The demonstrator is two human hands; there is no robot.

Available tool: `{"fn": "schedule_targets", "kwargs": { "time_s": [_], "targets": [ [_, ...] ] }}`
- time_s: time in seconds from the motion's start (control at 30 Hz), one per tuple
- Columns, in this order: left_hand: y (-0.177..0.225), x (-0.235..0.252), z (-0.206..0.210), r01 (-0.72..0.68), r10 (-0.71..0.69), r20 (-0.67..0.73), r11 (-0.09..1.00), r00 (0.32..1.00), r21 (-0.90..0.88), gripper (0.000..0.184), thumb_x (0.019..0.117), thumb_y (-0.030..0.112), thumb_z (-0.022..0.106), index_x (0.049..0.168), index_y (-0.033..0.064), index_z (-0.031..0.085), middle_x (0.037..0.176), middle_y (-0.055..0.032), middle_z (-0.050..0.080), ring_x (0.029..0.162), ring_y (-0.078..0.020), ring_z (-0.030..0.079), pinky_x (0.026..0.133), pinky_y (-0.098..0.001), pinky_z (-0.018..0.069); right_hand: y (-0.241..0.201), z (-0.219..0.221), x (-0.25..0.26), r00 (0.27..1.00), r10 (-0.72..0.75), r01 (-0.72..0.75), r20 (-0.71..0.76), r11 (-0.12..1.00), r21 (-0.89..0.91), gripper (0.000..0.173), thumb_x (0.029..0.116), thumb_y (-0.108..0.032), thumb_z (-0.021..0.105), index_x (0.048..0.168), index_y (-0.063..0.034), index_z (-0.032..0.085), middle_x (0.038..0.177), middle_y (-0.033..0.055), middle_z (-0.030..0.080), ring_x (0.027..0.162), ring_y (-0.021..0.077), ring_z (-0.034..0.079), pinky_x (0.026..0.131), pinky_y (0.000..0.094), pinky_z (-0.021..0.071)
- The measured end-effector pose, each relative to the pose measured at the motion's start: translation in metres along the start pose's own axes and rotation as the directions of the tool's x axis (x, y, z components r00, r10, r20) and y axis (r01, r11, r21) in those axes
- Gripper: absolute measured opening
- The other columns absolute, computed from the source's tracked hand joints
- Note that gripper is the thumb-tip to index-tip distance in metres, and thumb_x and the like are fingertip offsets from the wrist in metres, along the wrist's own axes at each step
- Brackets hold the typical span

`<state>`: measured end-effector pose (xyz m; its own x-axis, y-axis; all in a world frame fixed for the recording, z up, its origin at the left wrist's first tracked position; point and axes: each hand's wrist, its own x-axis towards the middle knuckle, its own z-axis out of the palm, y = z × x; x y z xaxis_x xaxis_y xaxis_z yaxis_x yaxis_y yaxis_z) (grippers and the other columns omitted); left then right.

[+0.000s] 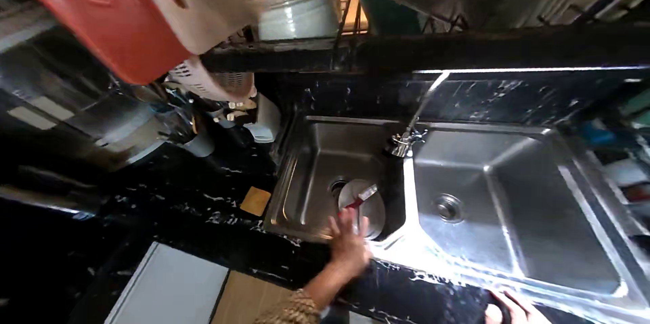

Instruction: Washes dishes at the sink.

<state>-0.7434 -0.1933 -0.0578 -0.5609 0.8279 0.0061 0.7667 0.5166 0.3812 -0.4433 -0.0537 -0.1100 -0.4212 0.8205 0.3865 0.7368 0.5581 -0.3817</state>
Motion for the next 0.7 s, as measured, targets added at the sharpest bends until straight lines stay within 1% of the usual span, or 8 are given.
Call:
{"fn": "schedule_targets", "kwargs": {
  "time_s": [0.07,0.17,0.27,0.33,0.43,0.53,0.6,0.7],
  "targets": [
    [-0.050,0.010,-0.032,0.136,-0.130,-0.121,0.990,0.984,0.044,0.058,0.0924,0.034,0.070,0.144,0.0108,0.060,0.155,-0.0300,0.042,0.148,-0.0520,0.031,0.118,-0.0734,0.0165,0.002,0.000,-0.001,1.000,0.009,-0.009,0.007,1.000,-0.002,0.041,0.0988,-0.029,0.048,0.117,-0.0055,0.075,0.132,0.0232,0.065,0.127,0.0442,0.058,0.110,0.0580,0.0392],
    [-0.126,0.015,-0.077,0.355,-0.327,-0.254,0.932,0.910,0.074,0.057,0.0966,0.034,0.065,0.146,0.0060,0.056,0.156,-0.0350,0.036,0.146,-0.0578,0.027,0.117,-0.0721,0.0186,0.005,0.002,0.000,1.000,0.018,-0.018,-0.016,1.000,-0.001,0.042,0.0972,-0.029,0.047,0.115,-0.0025,0.075,0.130,0.0247,0.065,0.125,0.0475,0.059,0.107,0.0616,0.0399],
    [-0.180,0.007,-0.109,0.542,-0.510,-0.308,0.840,0.803,0.019,0.068,0.0957,0.034,0.068,0.153,0.0049,0.046,0.161,-0.0354,0.026,0.147,-0.0586,0.023,0.114,-0.0744,0.0220,-0.001,0.000,-0.001,0.998,0.056,-0.056,-0.001,0.998,-0.016,0.042,0.0962,-0.028,0.047,0.115,-0.0016,0.074,0.130,0.0246,0.065,0.124,0.0491,0.059,0.105,0.0644,0.0397],
    [-0.203,0.002,-0.112,0.601,-0.583,-0.283,0.799,0.762,-0.028,0.076,0.0929,0.036,0.073,0.156,0.0064,0.041,0.161,-0.0346,0.026,0.146,-0.0584,0.027,0.112,-0.0726,0.0284,-0.010,-0.003,0.009,0.991,0.125,-0.122,0.046,0.991,-0.059,0.039,0.0952,-0.025,0.050,0.113,0.0007,0.073,0.127,0.0282,0.065,0.123,0.0530,0.057,0.104,0.0676,0.0387],
    [-0.217,0.000,-0.108,0.608,-0.600,-0.204,0.794,0.773,-0.031,0.076,0.0932,0.031,0.075,0.157,0.0097,0.039,0.156,-0.0352,0.035,0.142,-0.0577,0.035,0.110,-0.0693,0.0366,-0.034,-0.001,0.071,0.961,0.213,-0.217,0.177,0.976,0.004,0.031,0.0963,-0.018,0.057,0.113,0.0038,0.072,0.117,0.0318,0.066,0.116,0.0522,0.060,0.100,0.0670,0.0435],
    [-0.216,0.010,-0.112,0.588,-0.586,-0.216,0.807,0.781,-0.063,0.069,0.0875,0.027,0.081,0.147,0.0062,0.052,0.145,-0.0349,0.047,0.135,-0.0558,0.045,0.107,-0.0691,0.0394,-0.073,0.015,0.165,0.915,0.151,-0.230,0.375,0.957,0.175,0.037,0.1032,-0.021,0.056,0.131,0.0024,0.064,0.126,0.0273,0.065,0.124,0.0443,0.059,0.110,0.0586,0.0418],
    [-0.201,0.021,-0.118,0.510,-0.541,-0.213,0.840,0.814,-0.184,0.067,0.0856,0.026,0.082,0.141,-0.0005,0.055,0.140,-0.0345,0.052,0.129,-0.0527,0.052,0.105,-0.0660,0.0432,-0.103,0.031,0.226,0.868,0.102,-0.267,0.486,0.921,0.284,0.046,0.1069,-0.028,0.052,0.143,0.0018,0.054,0.134,0.0259,0.061,0.128,0.0398,0.058,0.112,0.0526,0.0419],
    [-0.163,0.045,-0.118,0.290,-0.395,-0.112,0.812,0.912,-0.506,0.064,0.0931,0.022,0.071,0.145,-0.0054,0.046,0.131,-0.0304,0.060,0.113,-0.0401,0.064,0.096,-0.0547,0.0532,-0.144,0.070,0.296,0.798,0.184,-0.495,0.573,0.742,0.452,0.059,0.1082,-0.034,0.050,0.154,0.0009,0.036,0.144,0.0285,0.053,0.128,0.0385,0.057,0.109,0.0506,0.0445]
  ]
}}
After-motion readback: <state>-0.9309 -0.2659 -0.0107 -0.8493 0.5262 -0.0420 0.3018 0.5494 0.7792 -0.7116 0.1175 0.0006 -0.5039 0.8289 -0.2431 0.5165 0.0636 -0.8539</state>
